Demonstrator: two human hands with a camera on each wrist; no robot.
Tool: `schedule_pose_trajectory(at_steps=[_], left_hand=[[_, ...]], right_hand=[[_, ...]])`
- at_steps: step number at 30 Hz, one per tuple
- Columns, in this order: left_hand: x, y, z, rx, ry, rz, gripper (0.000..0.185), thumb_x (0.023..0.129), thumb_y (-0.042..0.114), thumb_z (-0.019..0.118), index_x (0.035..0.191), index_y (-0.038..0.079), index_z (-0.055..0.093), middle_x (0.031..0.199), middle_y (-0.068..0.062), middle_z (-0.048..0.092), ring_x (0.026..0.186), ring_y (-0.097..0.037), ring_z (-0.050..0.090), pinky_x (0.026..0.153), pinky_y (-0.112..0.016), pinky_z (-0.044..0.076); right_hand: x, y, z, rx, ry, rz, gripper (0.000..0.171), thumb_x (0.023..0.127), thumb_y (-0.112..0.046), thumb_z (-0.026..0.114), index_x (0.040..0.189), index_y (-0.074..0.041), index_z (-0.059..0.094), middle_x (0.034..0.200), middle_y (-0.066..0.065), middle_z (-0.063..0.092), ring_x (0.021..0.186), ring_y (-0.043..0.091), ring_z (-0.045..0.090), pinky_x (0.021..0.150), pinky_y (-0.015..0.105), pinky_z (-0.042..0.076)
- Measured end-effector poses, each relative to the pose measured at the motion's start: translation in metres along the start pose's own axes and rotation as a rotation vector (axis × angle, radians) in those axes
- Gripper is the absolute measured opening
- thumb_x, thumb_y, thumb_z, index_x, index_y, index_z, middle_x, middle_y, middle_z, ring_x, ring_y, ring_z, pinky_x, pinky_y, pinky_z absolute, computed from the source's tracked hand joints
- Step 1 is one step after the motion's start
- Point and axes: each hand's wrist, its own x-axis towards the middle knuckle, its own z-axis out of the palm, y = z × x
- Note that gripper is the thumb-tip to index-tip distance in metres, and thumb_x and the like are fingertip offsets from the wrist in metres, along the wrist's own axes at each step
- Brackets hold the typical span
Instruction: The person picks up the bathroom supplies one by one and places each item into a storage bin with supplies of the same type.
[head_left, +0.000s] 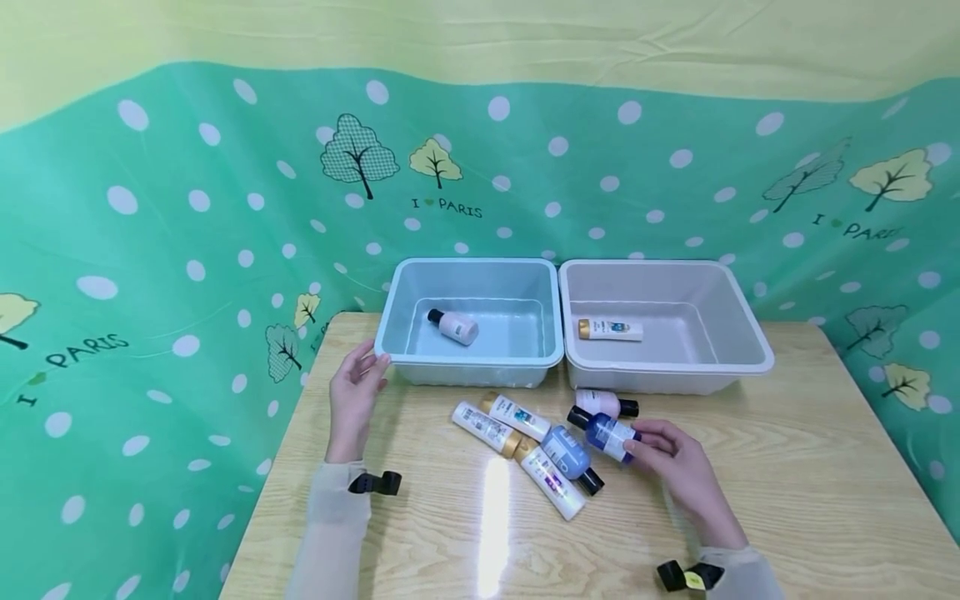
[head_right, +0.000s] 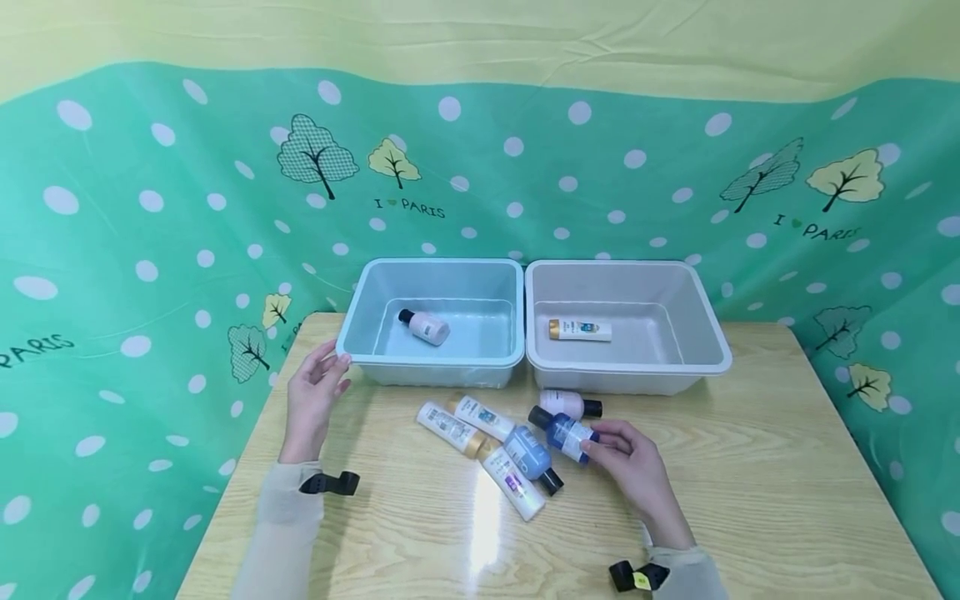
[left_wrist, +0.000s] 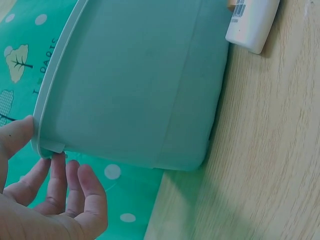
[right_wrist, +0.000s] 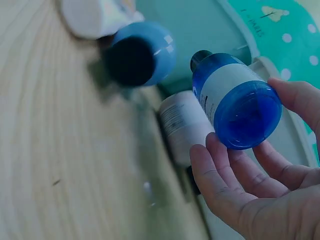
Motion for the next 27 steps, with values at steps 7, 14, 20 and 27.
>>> schedule_pose_trajectory(at_steps=[7,14,20,27], left_hand=[[0.0,0.001,-0.001,0.002,-0.009,0.004,0.052,0.092,0.035,0.074,0.139,0.02,0.058,0.128,-0.006,0.062,0.113,-0.018,0.059,0.091,-0.038,0.054],[0.0,0.0,-0.001,0.014,-0.007,0.001,0.052,0.092,0.035,0.074,0.139,0.019,0.059,0.128,-0.007,0.062,0.112,-0.018,0.059,0.091,-0.036,0.055],[0.001,0.0,-0.002,0.012,-0.012,-0.007,0.052,0.093,0.035,0.074,0.14,0.018,0.058,0.129,-0.008,0.061,0.112,-0.018,0.059,0.094,-0.04,0.054],[0.002,0.0,-0.002,-0.016,-0.009,-0.004,0.052,0.091,0.033,0.076,0.138,0.018,0.06,0.127,-0.008,0.062,0.11,-0.019,0.06,0.096,-0.046,0.053]], right_hand=[[-0.005,-0.019,0.001,0.094,-0.029,-0.067,0.056,0.09,-0.012,0.077,0.133,0.01,0.05,0.108,0.015,0.065,0.091,0.018,0.069,0.081,0.033,0.059],[-0.007,-0.044,0.004,0.184,-0.043,-0.09,0.058,0.09,-0.006,0.075,0.136,0.01,0.044,0.105,0.008,0.067,0.093,0.017,0.068,0.081,0.032,0.059],[0.0,-0.065,0.008,0.224,-0.084,-0.159,0.055,0.091,-0.003,0.074,0.135,0.008,0.044,0.104,0.007,0.068,0.091,0.017,0.068,0.081,0.032,0.059],[0.013,-0.089,0.014,0.245,-0.102,-0.178,0.048,0.091,-0.007,0.075,0.131,0.002,0.05,0.103,0.006,0.067,0.088,0.016,0.068,0.08,0.032,0.059]])
